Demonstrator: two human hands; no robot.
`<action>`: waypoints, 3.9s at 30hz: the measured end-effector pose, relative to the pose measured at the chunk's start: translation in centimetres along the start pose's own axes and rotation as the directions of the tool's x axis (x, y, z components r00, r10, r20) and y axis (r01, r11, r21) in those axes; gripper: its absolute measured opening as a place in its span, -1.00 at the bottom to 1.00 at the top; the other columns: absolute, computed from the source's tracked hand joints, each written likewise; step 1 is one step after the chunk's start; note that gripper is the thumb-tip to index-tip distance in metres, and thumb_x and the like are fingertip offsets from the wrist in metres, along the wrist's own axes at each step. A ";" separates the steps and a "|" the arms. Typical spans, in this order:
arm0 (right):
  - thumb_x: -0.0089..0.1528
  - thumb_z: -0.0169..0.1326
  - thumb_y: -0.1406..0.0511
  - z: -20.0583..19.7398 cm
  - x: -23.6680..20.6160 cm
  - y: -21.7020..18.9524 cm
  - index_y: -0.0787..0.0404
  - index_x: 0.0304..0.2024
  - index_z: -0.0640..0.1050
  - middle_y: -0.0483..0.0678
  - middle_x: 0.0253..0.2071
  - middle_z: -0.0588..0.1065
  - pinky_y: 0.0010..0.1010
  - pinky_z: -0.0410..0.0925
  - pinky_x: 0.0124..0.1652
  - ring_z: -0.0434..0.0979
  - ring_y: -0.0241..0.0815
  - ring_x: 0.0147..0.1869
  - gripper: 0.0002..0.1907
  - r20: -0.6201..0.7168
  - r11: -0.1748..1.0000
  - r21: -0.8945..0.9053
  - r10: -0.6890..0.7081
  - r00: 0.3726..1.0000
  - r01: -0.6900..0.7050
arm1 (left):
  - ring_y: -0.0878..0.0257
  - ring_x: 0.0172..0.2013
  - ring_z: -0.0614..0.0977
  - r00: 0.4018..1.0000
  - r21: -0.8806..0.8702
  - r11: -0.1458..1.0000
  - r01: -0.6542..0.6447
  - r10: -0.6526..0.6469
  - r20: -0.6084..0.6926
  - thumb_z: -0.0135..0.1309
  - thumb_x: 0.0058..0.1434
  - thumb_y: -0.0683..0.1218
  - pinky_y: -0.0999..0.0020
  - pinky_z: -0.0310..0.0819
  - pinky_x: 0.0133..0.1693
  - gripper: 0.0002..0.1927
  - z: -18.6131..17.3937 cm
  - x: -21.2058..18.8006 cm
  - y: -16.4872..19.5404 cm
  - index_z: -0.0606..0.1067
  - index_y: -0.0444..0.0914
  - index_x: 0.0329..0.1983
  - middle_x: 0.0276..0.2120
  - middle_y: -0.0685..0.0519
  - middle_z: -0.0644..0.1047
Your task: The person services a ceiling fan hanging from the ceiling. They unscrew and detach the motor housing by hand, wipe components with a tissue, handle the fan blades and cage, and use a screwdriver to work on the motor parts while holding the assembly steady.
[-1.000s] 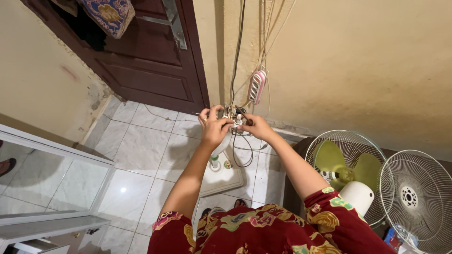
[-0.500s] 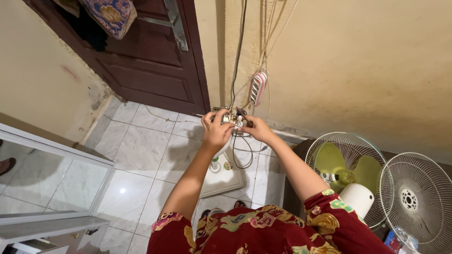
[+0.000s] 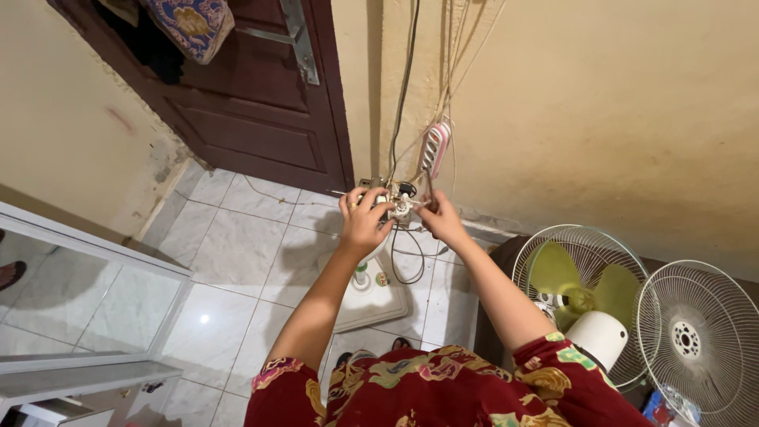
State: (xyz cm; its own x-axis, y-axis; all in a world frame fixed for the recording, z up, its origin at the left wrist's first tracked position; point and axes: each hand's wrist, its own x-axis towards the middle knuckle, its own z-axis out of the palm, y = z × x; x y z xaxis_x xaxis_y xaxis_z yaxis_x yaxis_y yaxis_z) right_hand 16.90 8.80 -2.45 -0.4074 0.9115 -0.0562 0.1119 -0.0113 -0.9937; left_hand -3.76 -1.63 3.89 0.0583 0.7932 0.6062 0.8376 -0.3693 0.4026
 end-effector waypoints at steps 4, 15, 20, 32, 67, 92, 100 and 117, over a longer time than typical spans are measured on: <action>0.23 0.07 0.37 -1.5 -1.7 -1.6 0.24 -0.09 0.31 -0.12 -0.58 0.34 -0.40 0.11 -0.67 0.28 -0.29 -0.63 -0.74 0.051 0.955 0.177 0.231 0.972 -0.236 | -0.02 0.19 0.33 0.999 -0.040 0.999 0.037 -0.037 -0.002 0.33 -0.02 -0.05 -0.13 0.06 0.20 -0.53 -1.2 0.4 0.8 0.55 -0.10 0.00 0.15 0.08 0.44; 0.34 -0.01 0.23 -5.1 -3.2 -14.0 0.38 0.33 0.37 -0.13 -0.23 0.41 -0.52 0.35 -0.26 0.38 -0.34 -0.25 -0.45 0.592 0.992 0.037 0.077 0.802 -0.122 | 0.18 0.01 0.58 0.950 0.025 0.954 -0.298 0.294 0.104 0.15 0.26 -0.16 -0.02 0.28 0.22 -0.78 -3.5 5.7 3.8 0.55 -0.16 -0.02 -0.15 0.11 0.57; 0.35 0.00 -0.12 -5.0 -3.9 -15.7 0.33 0.40 0.27 -0.07 -0.08 0.35 -0.44 0.32 -0.11 0.35 -0.27 -0.03 -0.19 0.673 0.877 0.401 -0.085 0.735 -0.266 | 0.07 -0.11 0.58 0.981 -0.288 0.940 -0.183 0.196 0.017 0.13 0.29 -0.17 0.13 0.36 0.04 -0.88 -4.2 6.3 3.5 0.56 -0.25 -0.12 -0.23 0.02 0.58; 0.39 0.04 0.33 -2.8 -3.7 -10.8 0.38 0.08 0.43 -0.08 -0.18 0.42 -0.44 0.31 -0.14 0.36 -0.26 -0.17 -0.73 0.446 0.695 0.655 -0.039 0.894 -0.297 | 0.23 -0.35 0.35 0.909 -0.849 0.335 0.410 -0.222 0.352 -0.12 0.59 -0.03 0.32 0.21 -0.28 -0.78 3.6 3.1 -2.0 0.45 -0.25 -0.09 -0.35 0.08 0.38; 0.15 0.16 0.41 0.1 3.0 -14.7 0.26 0.13 0.34 -0.06 -0.33 0.50 -0.44 0.35 -0.48 0.48 -0.25 -0.42 -0.50 -0.147 0.982 -0.094 -0.176 0.973 0.163 | 0.36 -0.64 0.25 0.513 -0.602 -0.254 0.757 -0.339 0.789 0.00 0.41 0.21 0.44 0.09 -0.61 -0.58 6.1 1.2 -6.1 0.46 -0.25 -0.22 -0.63 0.16 0.33; 0.29 0.22 0.37 1.4 -1.6 -12.4 0.30 0.08 0.36 -0.04 -0.22 0.57 -0.43 0.52 -0.22 0.60 -0.31 -0.20 -0.61 -0.020 0.912 -0.275 -0.322 0.947 0.304 | 0.00 -0.18 0.58 0.940 -0.050 0.995 -0.088 0.100 0.328 0.38 -0.05 -0.03 0.06 0.50 -0.23 -0.77 -1.9 4.4 -0.8 0.62 -0.17 -0.35 -0.15 -0.05 0.41; 0.27 0.25 0.33 1.5 -1.9 -12.9 0.30 0.07 0.37 0.00 -0.30 0.59 -0.43 0.46 -0.29 0.59 -0.30 -0.29 -0.59 -0.026 0.869 -0.407 -0.318 0.948 0.280 | 0.01 -0.15 0.57 0.949 -0.057 0.996 -0.062 0.076 0.307 0.40 -0.10 -0.06 0.07 0.51 -0.21 -0.77 -1.5 4.3 -0.9 0.63 -0.17 -0.38 -0.16 -0.03 0.41; 0.26 0.26 0.36 1.7 -2.4 -14.0 0.30 -0.01 0.34 0.05 -0.29 0.62 -0.34 0.49 -0.26 0.65 -0.17 -0.26 -0.61 0.038 0.842 -0.445 -0.323 0.946 0.305 | 0.04 -0.11 0.57 0.949 -0.038 0.999 -0.035 0.045 0.312 0.39 -0.09 -0.08 0.09 0.51 -0.18 -0.78 -1.0 4.2 -1.1 0.63 -0.16 -0.36 -0.14 -0.01 0.42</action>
State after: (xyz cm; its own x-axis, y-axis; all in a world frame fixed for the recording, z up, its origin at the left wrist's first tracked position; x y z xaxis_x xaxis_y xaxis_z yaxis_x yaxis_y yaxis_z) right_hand 14.79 6.05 11.42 -0.4558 0.8502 0.2636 0.3733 0.4514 -0.8105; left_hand -4.95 1.65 6.72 0.2628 0.8871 0.3795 0.8139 -0.4151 0.4065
